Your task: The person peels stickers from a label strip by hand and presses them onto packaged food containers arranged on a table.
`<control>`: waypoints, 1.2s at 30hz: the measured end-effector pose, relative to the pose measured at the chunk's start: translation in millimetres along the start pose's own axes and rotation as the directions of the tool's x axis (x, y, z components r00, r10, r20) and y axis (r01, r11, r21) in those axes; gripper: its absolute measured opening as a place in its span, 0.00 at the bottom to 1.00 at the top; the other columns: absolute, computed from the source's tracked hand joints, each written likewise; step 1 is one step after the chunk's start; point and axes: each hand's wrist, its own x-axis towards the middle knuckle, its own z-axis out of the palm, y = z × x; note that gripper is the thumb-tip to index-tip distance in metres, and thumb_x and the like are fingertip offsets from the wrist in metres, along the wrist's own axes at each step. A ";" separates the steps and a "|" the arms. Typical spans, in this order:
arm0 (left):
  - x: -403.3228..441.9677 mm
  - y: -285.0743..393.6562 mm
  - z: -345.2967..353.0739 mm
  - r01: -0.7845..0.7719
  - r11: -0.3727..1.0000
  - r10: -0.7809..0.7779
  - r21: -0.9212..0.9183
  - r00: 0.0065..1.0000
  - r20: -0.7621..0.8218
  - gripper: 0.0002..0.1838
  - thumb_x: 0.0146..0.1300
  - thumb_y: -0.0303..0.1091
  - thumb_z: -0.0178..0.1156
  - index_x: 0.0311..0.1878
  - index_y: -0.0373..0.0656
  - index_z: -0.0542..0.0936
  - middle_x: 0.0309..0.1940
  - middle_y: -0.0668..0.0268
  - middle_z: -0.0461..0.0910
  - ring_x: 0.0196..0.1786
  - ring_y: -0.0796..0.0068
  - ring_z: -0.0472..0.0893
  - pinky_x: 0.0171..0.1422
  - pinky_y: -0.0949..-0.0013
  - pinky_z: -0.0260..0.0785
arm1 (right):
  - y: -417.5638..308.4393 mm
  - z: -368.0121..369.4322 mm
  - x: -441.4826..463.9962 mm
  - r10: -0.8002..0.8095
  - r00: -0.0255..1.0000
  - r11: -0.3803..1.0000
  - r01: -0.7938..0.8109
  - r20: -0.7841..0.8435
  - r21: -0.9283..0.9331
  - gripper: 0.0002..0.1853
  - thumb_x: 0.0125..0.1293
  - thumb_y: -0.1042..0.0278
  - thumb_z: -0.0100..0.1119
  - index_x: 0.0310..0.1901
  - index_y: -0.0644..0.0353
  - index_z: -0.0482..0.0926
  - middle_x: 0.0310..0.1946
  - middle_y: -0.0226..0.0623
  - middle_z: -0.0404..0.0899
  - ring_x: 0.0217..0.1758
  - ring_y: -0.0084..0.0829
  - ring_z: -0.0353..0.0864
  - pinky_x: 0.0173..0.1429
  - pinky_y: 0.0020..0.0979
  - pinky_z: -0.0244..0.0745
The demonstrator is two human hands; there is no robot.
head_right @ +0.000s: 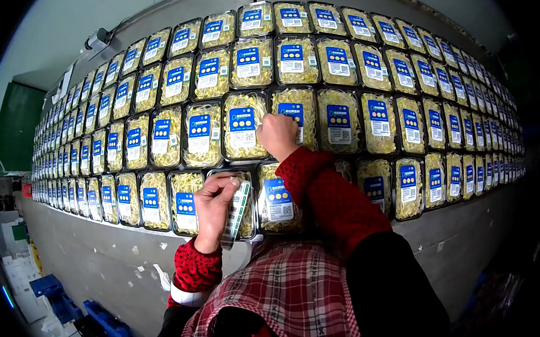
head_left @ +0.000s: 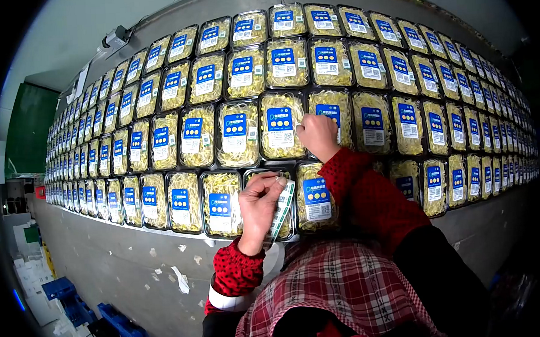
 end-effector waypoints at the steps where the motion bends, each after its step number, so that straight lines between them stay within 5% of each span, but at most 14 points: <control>1: 0.3 0.9 -1.0 0.002 1.000 -0.002 0.002 1.000 0.000 0.04 0.58 0.26 0.69 0.35 0.36 0.85 0.37 0.66 0.81 0.33 0.84 0.72 0.37 0.79 0.64 | -1.5 -1.1 1.1 0.001 1.000 1.000 -0.001 0.002 0.002 0.10 0.55 0.65 0.64 0.26 0.65 0.81 0.21 0.47 0.80 0.26 0.49 0.82 0.31 0.48 0.75; 7: 2.7 3.7 -1.6 0.086 0.996 -0.086 -0.024 0.996 -0.010 0.04 0.59 0.26 0.69 0.33 0.35 0.84 0.33 0.67 0.80 0.32 0.84 0.72 0.38 0.79 0.65 | 10.0 -27.0 3.4 -0.172 0.985 0.985 0.172 0.030 0.003 0.12 0.56 0.64 0.65 0.31 0.65 0.77 0.23 0.48 0.81 0.25 0.47 0.82 0.28 0.44 0.74; 8: 4.4 0.1 1.6 0.065 0.998 -0.066 -0.018 0.997 -0.044 0.05 0.59 0.26 0.69 0.31 0.35 0.83 0.28 0.69 0.79 0.30 0.85 0.71 0.36 0.79 0.64 | 10.8 -31.7 -8.5 -0.280 0.960 0.945 0.271 0.024 0.182 0.10 0.58 0.65 0.64 0.34 0.63 0.78 0.24 0.46 0.81 0.25 0.44 0.82 0.30 0.40 0.76; 9: 5.6 1.8 3.3 0.069 0.997 -0.070 -0.021 0.997 -0.044 0.05 0.59 0.26 0.69 0.31 0.35 0.83 0.28 0.69 0.79 0.30 0.85 0.71 0.36 0.79 0.64 | 1.0 -55.6 -23.9 -0.343 0.918 0.822 0.191 0.199 0.537 0.10 0.59 0.67 0.63 0.40 0.62 0.81 0.28 0.44 0.82 0.29 0.38 0.83 0.36 0.35 0.77; 11: 6.4 8.6 9.4 0.181 0.981 -0.183 -0.072 0.983 -0.021 0.07 0.59 0.26 0.69 0.29 0.35 0.82 0.23 0.72 0.77 0.28 0.86 0.69 0.34 0.79 0.63 | -11.1 -76.4 -56.6 -0.481 0.810 0.626 0.049 0.336 0.779 0.11 0.62 0.71 0.62 0.44 0.66 0.81 0.35 0.43 0.83 0.36 0.28 0.82 0.42 0.31 0.75; 14: 9.6 0.8 26.4 0.072 0.995 -0.072 -0.075 0.997 0.000 0.09 0.60 0.26 0.68 0.26 0.35 0.81 0.22 0.73 0.77 0.27 0.88 0.68 0.33 0.80 0.61 | -4.6 -92.0 -70.8 -0.479 0.816 0.671 0.103 0.323 0.734 0.09 0.61 0.71 0.61 0.41 0.66 0.81 0.34 0.42 0.83 0.35 0.27 0.82 0.39 0.31 0.74; 17: 7.1 3.5 40.9 0.028 1.000 -0.027 -0.012 0.996 0.085 0.05 0.60 0.26 0.68 0.31 0.35 0.84 0.25 0.70 0.79 0.28 0.86 0.70 0.33 0.78 0.64 | 12.9 -99.9 -74.9 -0.370 0.861 0.696 0.008 0.349 0.718 0.06 0.58 0.71 0.61 0.30 0.64 0.79 0.30 0.44 0.82 0.32 0.39 0.83 0.35 0.34 0.75; 19: 5.6 0.3 51.5 -0.031 0.999 0.025 0.035 0.983 0.183 0.04 0.59 0.26 0.68 0.34 0.35 0.85 0.28 0.67 0.80 0.28 0.83 0.73 0.34 0.77 0.66 | 31.0 -103.2 -78.5 -0.443 0.889 0.796 0.328 0.120 0.508 0.06 0.58 0.72 0.63 0.29 0.65 0.79 0.29 0.38 0.82 0.26 0.26 0.79 0.30 0.29 0.71; 21: 2.0 1.2 59.3 0.062 0.990 -0.089 0.128 0.972 0.217 0.04 0.58 0.25 0.68 0.35 0.35 0.85 0.28 0.66 0.80 0.29 0.82 0.74 0.34 0.76 0.67 | 46.0 -105.2 -78.9 -0.399 0.915 0.801 0.314 0.064 0.510 0.07 0.58 0.71 0.62 0.27 0.66 0.79 0.23 0.36 0.80 0.23 0.23 0.76 0.28 0.29 0.68; 23: 0.2 -7.6 65.3 0.046 0.991 -0.075 0.124 0.968 0.238 0.04 0.58 0.25 0.69 0.34 0.34 0.85 0.27 0.67 0.79 0.29 0.83 0.73 0.34 0.77 0.66 | 69.5 -93.0 -64.1 -0.061 0.997 0.735 0.006 0.057 0.678 0.09 0.55 0.69 0.62 0.24 0.66 0.80 0.18 0.40 0.80 0.20 0.30 0.79 0.27 0.31 0.70; 26: -2.4 -7.3 74.8 0.171 0.984 -0.178 0.053 0.957 0.230 0.04 0.59 0.25 0.68 0.33 0.34 0.84 0.26 0.68 0.78 0.28 0.84 0.72 0.33 0.78 0.65 | 95.7 -64.8 -34.2 0.251 0.967 0.727 -0.213 0.036 0.653 0.08 0.54 0.69 0.62 0.25 0.65 0.81 0.18 0.42 0.81 0.21 0.34 0.80 0.28 0.36 0.73; 27: -2.8 -7.2 76.7 0.170 0.984 -0.178 0.054 0.957 0.230 0.04 0.59 0.25 0.68 0.33 0.34 0.84 0.26 0.68 0.78 0.28 0.84 0.72 0.33 0.78 0.65 | 96.8 -52.8 -32.1 0.252 0.967 0.725 -0.213 0.035 0.655 0.08 0.54 0.69 0.62 0.25 0.65 0.81 0.18 0.42 0.81 0.21 0.34 0.80 0.28 0.36 0.73; 29: -2.6 -6.3 79.4 0.173 0.984 -0.177 0.037 0.958 0.226 0.05 0.59 0.26 0.68 0.33 0.34 0.83 0.25 0.70 0.77 0.28 0.85 0.72 0.33 0.78 0.65 | 95.6 -36.3 -27.9 0.248 0.948 0.940 -0.186 -0.200 0.286 0.10 0.54 0.65 0.62 0.24 0.64 0.81 0.20 0.46 0.81 0.23 0.45 0.81 0.29 0.43 0.75; 36: 2.5 7.5 88.0 0.187 0.982 -0.184 0.007 0.963 0.196 0.05 0.61 0.26 0.67 0.34 0.33 0.82 0.27 0.71 0.80 0.30 0.87 0.72 0.34 0.79 0.66 | 97.9 -60.0 -30.8 0.105 0.987 0.994 -0.107 -0.122 -0.010 0.10 0.55 0.62 0.60 0.25 0.60 0.80 0.19 0.47 0.78 0.23 0.49 0.80 0.29 0.48 0.73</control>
